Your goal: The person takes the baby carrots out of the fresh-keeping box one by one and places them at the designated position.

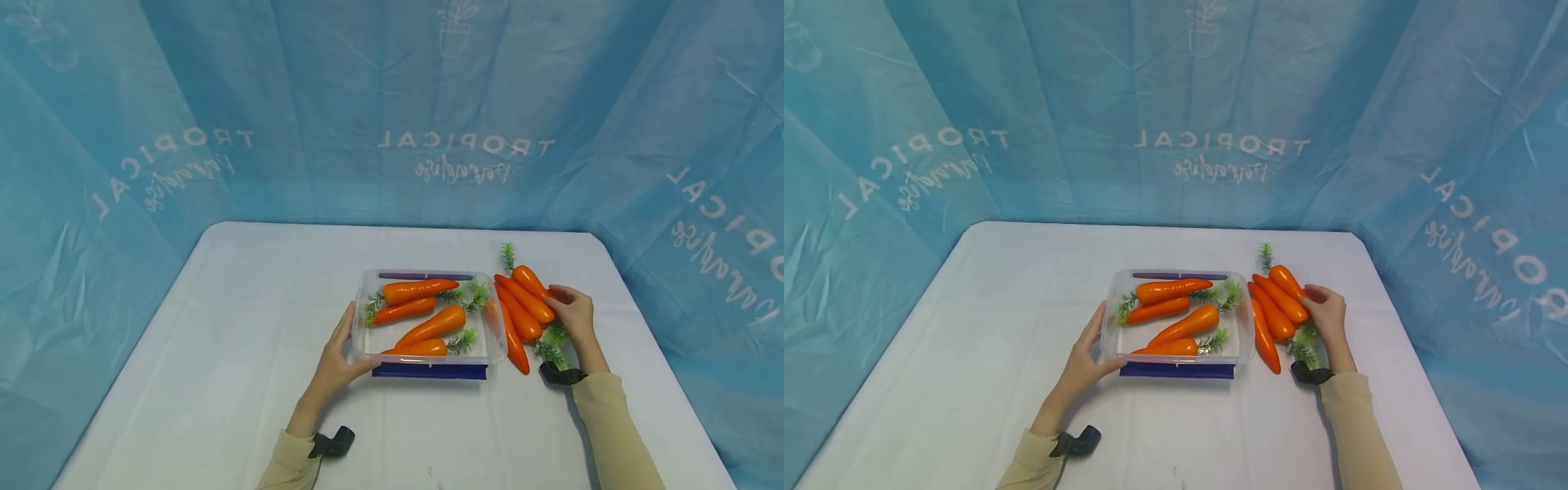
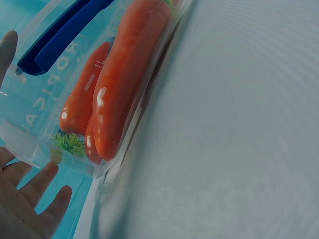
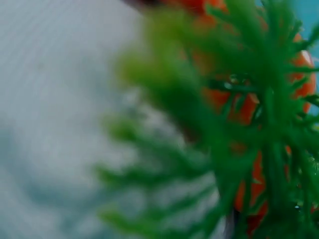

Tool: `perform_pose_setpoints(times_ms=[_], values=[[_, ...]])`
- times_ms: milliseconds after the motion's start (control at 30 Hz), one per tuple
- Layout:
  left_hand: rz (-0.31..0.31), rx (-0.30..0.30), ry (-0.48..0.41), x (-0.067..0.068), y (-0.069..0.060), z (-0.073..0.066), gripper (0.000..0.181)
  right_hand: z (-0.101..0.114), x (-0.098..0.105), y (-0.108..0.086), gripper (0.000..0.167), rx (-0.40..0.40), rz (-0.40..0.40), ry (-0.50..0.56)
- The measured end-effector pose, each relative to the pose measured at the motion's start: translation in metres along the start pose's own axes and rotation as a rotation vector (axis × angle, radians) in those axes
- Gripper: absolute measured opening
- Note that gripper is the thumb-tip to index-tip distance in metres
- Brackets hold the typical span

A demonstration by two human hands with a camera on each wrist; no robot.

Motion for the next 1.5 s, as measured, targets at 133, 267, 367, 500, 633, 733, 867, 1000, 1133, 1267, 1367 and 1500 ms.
perform_pose_setpoints(times_ms=[133,267,367,500,633,733,867,1000,1133,1267,1367,1500], values=[[-0.005,0.001,-0.001,0.000,-0.001,0.001,0.105,0.002,0.000,0.000,0.041,0.020,0.011,-0.002],[-0.018,-0.010,0.001,-0.009,0.000,0.023,0.108,0.006,0.002,-0.002,0.039,0.040,0.001,-0.004],[-0.022,-0.015,-0.003,-0.008,0.000,0.023,0.107,0.010,0.004,-0.005,0.034,0.050,-0.044,-0.012],[-0.027,-0.023,-0.013,-0.007,0.000,0.022,0.107,0.023,0.010,-0.007,0.028,0.060,-0.129,-0.027],[-0.025,-0.028,0.001,-0.007,0.003,0.021,0.107,0.044,0.006,-0.010,0.029,0.070,-0.137,-0.003],[-0.022,-0.021,0.012,-0.008,0.002,0.023,0.108,0.060,-0.007,-0.015,0.031,0.087,-0.080,0.028],[-0.021,-0.012,-0.015,-0.009,0.002,0.024,0.108,0.088,-0.026,-0.026,0.031,0.134,0.003,0.085],[-0.023,-0.007,-0.024,-0.009,0.002,0.024,0.107,0.122,-0.043,-0.043,0.028,0.177,0.086,0.138],[-0.023,-0.011,-0.013,-0.008,0.001,0.023,0.106,0.142,-0.061,-0.056,0.028,0.220,0.168,0.178],[-0.030,-0.022,-0.009,-0.007,0.001,0.022,0.105,0.142,-0.080,-0.059,0.029,0.247,0.241,0.208],[-0.032,-0.019,-0.002,-0.006,0.001,0.022,0.105,0.138,-0.093,-0.059,0.029,0.263,0.283,0.205],[-0.027,-0.010,0.000,-0.006,0.002,0.022,0.106,0.139,-0.106,-0.062,0.029,0.287,0.322,0.208]])
Point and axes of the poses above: each hand's wrist, its own y-axis towards the middle knuckle, its own x-axis out of the back of the hand, z = x × y, the point moved 10 cm from there along y, towards the middle knuckle, and after that the axes turned 9 degrees about y, right-handed, at the moved point
